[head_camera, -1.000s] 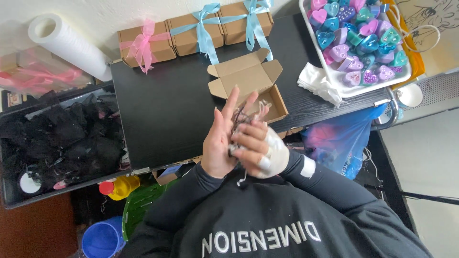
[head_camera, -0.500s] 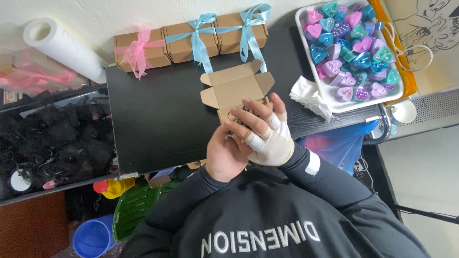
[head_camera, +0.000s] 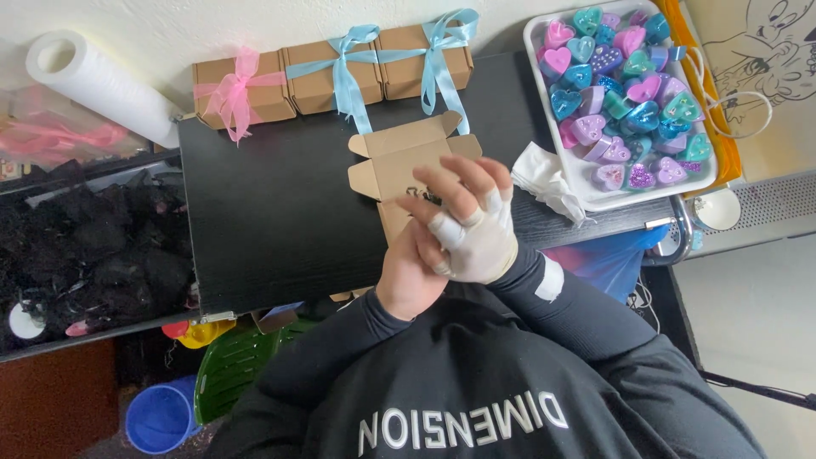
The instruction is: Packing heart-shaped wax melts into small cardboard boxes using decorative paper filler, mesh bags, and ribbons
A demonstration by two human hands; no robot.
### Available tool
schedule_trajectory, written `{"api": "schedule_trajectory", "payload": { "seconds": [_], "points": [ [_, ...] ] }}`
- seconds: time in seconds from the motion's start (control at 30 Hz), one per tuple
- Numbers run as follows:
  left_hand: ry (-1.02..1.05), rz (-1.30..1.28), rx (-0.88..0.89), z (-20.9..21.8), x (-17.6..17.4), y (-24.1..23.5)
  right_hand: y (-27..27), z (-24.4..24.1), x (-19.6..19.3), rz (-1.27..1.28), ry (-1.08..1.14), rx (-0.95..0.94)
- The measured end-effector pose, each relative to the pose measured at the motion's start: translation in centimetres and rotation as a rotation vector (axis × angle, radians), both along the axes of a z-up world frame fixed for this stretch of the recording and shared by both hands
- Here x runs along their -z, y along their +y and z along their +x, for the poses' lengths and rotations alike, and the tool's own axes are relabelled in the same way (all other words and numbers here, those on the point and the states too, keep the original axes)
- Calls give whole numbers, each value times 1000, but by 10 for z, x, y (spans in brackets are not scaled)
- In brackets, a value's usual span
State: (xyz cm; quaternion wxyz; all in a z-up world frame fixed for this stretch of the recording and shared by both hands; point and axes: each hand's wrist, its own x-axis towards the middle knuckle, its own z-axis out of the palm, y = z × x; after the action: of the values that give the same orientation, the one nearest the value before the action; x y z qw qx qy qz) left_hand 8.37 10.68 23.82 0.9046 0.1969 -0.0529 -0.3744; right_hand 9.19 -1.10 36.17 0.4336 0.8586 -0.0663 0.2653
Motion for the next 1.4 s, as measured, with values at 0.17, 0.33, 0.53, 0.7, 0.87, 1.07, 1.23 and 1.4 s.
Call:
{"api": "schedule_trajectory", "payload": {
  "seconds": [0.17,0.33,0.53,0.7,0.87,1.07,1.23,1.4],
  "points": [
    [41,-392,-31,5,-41,16,-40,0,18,986,215,-1176],
    [-56,-578,-8,3,-96,-36,-28,-20,65,1133,295,-1425],
    [-197,-568,-29,-12,-70,-114,-22,-24,55,1106,210,-1225],
    [-428,80,-317,-5,-70,-61,-25,-27,40,1018,137,-955],
    [-633,742,-574,-1,-51,6,-50,-32,48,1270,73,-837],
    [-1503,1164,-718,44,-90,9,-71,-45,75,1137,263,-760],
    [-1659,1241,-231,50,-75,8,-78,-54,110,1020,282,-728],
    [-1845,1180,-338,49,-91,19,-81,-53,80,1049,268,-824]
  ]
}}
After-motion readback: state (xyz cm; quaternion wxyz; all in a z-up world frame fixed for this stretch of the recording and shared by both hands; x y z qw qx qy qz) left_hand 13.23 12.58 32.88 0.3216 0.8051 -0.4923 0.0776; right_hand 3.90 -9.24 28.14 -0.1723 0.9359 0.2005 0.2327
